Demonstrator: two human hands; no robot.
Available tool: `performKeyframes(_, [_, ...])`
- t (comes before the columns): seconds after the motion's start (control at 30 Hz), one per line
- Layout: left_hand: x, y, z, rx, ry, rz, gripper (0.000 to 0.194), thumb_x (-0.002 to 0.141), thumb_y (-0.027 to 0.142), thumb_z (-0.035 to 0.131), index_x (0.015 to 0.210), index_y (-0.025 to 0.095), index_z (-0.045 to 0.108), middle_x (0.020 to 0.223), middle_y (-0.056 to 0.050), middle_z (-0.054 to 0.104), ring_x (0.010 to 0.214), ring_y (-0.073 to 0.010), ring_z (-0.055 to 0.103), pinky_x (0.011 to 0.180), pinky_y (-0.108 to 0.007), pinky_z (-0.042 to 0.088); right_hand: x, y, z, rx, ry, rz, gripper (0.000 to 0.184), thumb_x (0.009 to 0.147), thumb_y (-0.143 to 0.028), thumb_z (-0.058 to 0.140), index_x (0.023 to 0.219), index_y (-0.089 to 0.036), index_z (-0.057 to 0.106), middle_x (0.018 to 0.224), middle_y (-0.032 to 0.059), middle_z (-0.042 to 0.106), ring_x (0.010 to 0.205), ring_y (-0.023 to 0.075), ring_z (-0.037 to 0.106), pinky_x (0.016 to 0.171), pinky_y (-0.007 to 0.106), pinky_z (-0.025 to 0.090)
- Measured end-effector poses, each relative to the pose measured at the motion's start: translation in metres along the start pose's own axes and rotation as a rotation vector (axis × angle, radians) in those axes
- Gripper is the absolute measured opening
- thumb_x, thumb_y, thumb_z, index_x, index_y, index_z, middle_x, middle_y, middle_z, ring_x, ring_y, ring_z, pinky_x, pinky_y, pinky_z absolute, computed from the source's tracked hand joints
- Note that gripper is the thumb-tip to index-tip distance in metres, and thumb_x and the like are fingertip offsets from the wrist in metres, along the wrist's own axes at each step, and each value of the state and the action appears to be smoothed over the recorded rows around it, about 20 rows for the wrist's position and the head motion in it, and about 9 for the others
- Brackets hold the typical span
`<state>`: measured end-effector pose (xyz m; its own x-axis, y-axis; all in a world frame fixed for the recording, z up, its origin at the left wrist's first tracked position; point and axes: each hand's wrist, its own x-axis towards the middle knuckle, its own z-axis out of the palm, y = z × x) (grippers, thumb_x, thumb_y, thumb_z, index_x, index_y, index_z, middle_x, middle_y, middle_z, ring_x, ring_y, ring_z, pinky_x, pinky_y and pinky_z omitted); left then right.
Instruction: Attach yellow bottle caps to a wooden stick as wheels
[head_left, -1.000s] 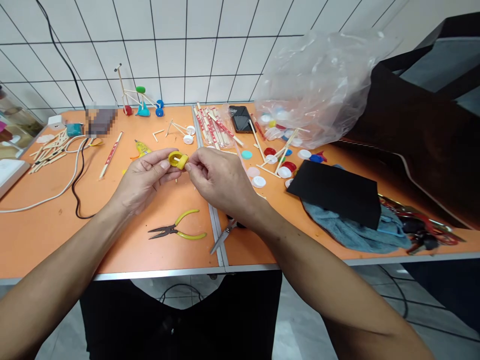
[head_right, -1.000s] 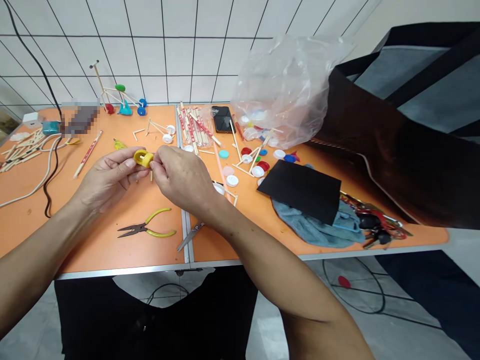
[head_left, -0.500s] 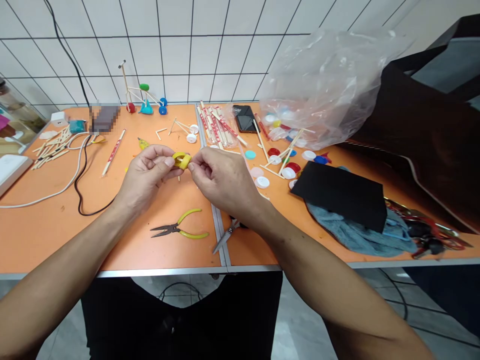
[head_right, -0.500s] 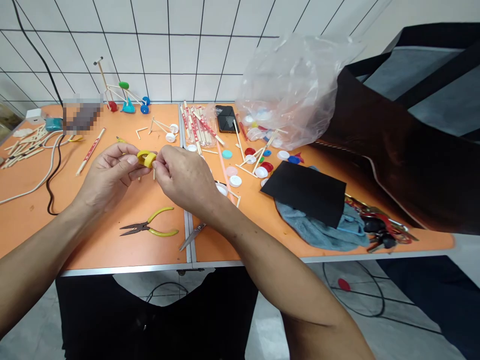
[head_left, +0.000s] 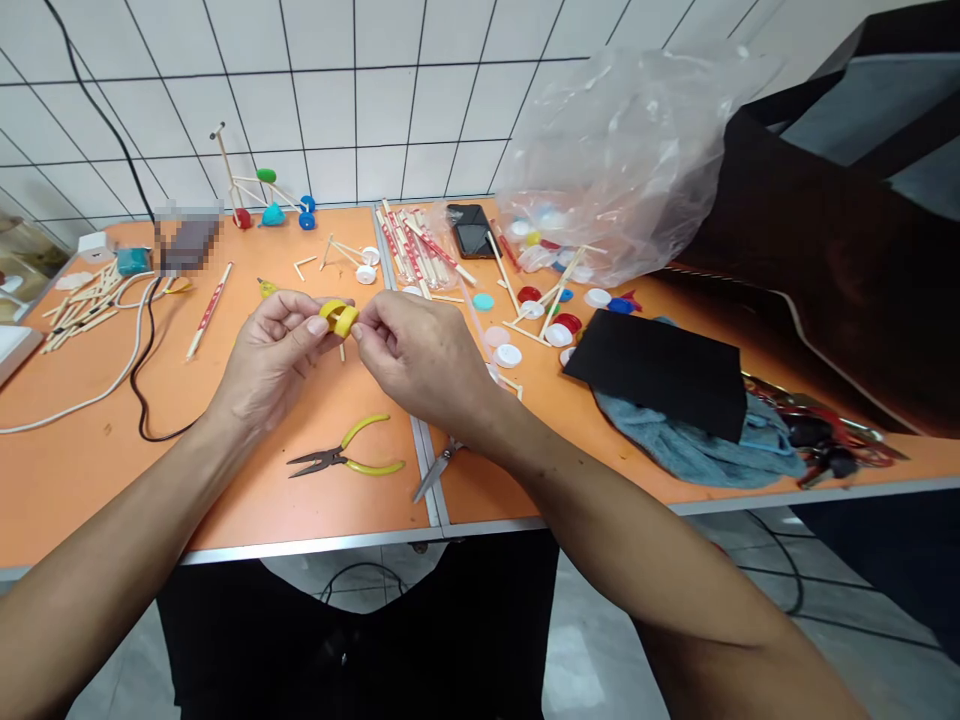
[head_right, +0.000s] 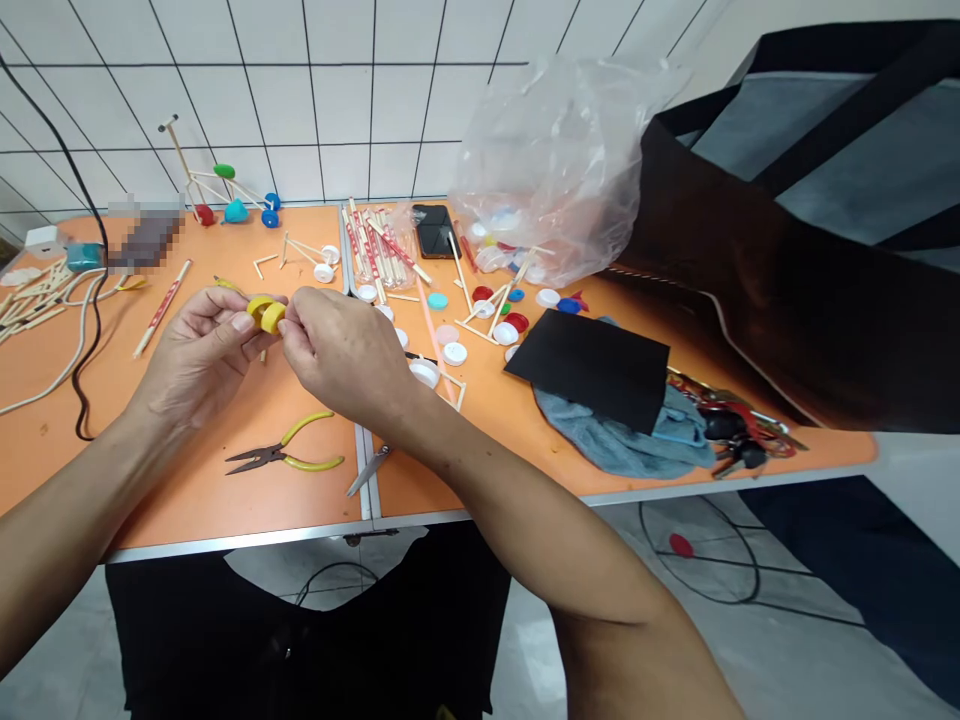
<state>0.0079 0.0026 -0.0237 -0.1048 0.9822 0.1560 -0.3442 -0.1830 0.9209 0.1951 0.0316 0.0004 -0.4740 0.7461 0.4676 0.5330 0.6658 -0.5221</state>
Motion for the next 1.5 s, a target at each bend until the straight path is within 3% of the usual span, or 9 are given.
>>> performKeyframes(0.53, [-0.008, -0.006, 0.009, 0.122, 0.132, 0.192, 0.038, 0.072, 0.045, 0.107, 0.087, 0.026, 0.078, 0.113, -0.006, 0.088, 0.122, -0.0276, 0.081, 0.109, -0.042, 0.064, 0.000, 0.004, 0.007, -0.031, 0.024, -0.019, 0.017, 0.107, -0.023, 0.053, 0.092, -0.021, 0.061, 0.086, 0.0026, 0.066, 0.072, 0.0166, 0.049, 0.070, 0.033, 0.034])
performKeyframes(0.73, [-0.009, -0.007, 0.010, 0.096, 0.159, 0.187, 0.035, 0.073, 0.046, 0.106, 0.086, 0.025, 0.082, 0.110, -0.006, 0.089, 0.120, -0.0294, 0.082, 0.106, -0.046, 0.067, -0.001, 0.008, 0.008, 0.044, 0.065, -0.056, 0.018, 0.106, -0.023, 0.054, 0.089, -0.023, 0.058, 0.081, 0.0012, 0.064, 0.073, 0.0170, 0.052, 0.071, 0.033, 0.036])
performKeyframes(1.03, [-0.009, -0.011, 0.010, 0.064, 0.170, 0.152, 0.032, 0.071, 0.045, 0.107, 0.084, 0.025, 0.084, 0.104, -0.005, 0.089, 0.107, -0.0268, 0.084, 0.099, -0.044, 0.069, 0.000, 0.014, 0.006, -0.015, 0.024, -0.145, 0.016, 0.107, -0.025, 0.050, 0.092, -0.023, 0.056, 0.087, 0.0051, 0.065, 0.078, 0.0201, 0.055, 0.072, 0.035, 0.036])
performKeyframes(1.2, [-0.011, -0.009, 0.013, 0.097, 0.195, 0.181, 0.033, 0.072, 0.043, 0.106, 0.084, 0.023, 0.082, 0.104, -0.008, 0.088, 0.113, -0.0279, 0.083, 0.103, -0.044, 0.067, 0.002, 0.008, 0.005, 0.172, 0.020, -0.011, 0.018, 0.102, -0.023, 0.058, 0.084, -0.024, 0.055, 0.079, 0.0003, 0.064, 0.072, 0.0169, 0.055, 0.070, 0.033, 0.039])
performKeyframes(1.33, [-0.011, -0.007, 0.011, 0.133, 0.188, 0.204, 0.029, 0.074, 0.039, 0.105, 0.083, 0.024, 0.083, 0.103, -0.007, 0.088, 0.113, -0.0271, 0.082, 0.105, -0.041, 0.065, 0.006, 0.008, 0.004, 0.405, -0.098, 0.186, 0.017, 0.101, -0.028, 0.060, 0.085, -0.024, 0.057, 0.074, -0.0026, 0.062, 0.066, 0.0154, 0.057, 0.064, 0.030, 0.040])
performKeyframes(1.4, [-0.010, -0.007, 0.009, 0.138, 0.173, 0.194, 0.029, 0.074, 0.039, 0.106, 0.083, 0.024, 0.083, 0.103, -0.007, 0.087, 0.110, -0.0265, 0.082, 0.104, -0.040, 0.065, 0.007, 0.011, 0.004, 0.343, -0.081, 0.141, 0.017, 0.102, -0.027, 0.060, 0.086, -0.023, 0.057, 0.075, -0.0018, 0.063, 0.068, 0.0160, 0.057, 0.066, 0.031, 0.040])
performKeyframes(1.5, [-0.008, -0.008, 0.008, 0.133, 0.168, 0.181, 0.032, 0.072, 0.042, 0.107, 0.087, 0.024, 0.084, 0.101, -0.005, 0.087, 0.103, -0.0235, 0.082, 0.101, -0.038, 0.065, 0.004, 0.013, 0.003, 0.047, -0.015, -0.059, 0.014, 0.103, -0.021, 0.054, 0.091, -0.022, 0.060, 0.087, 0.0039, 0.068, 0.078, 0.0192, 0.059, 0.072, 0.034, 0.039])
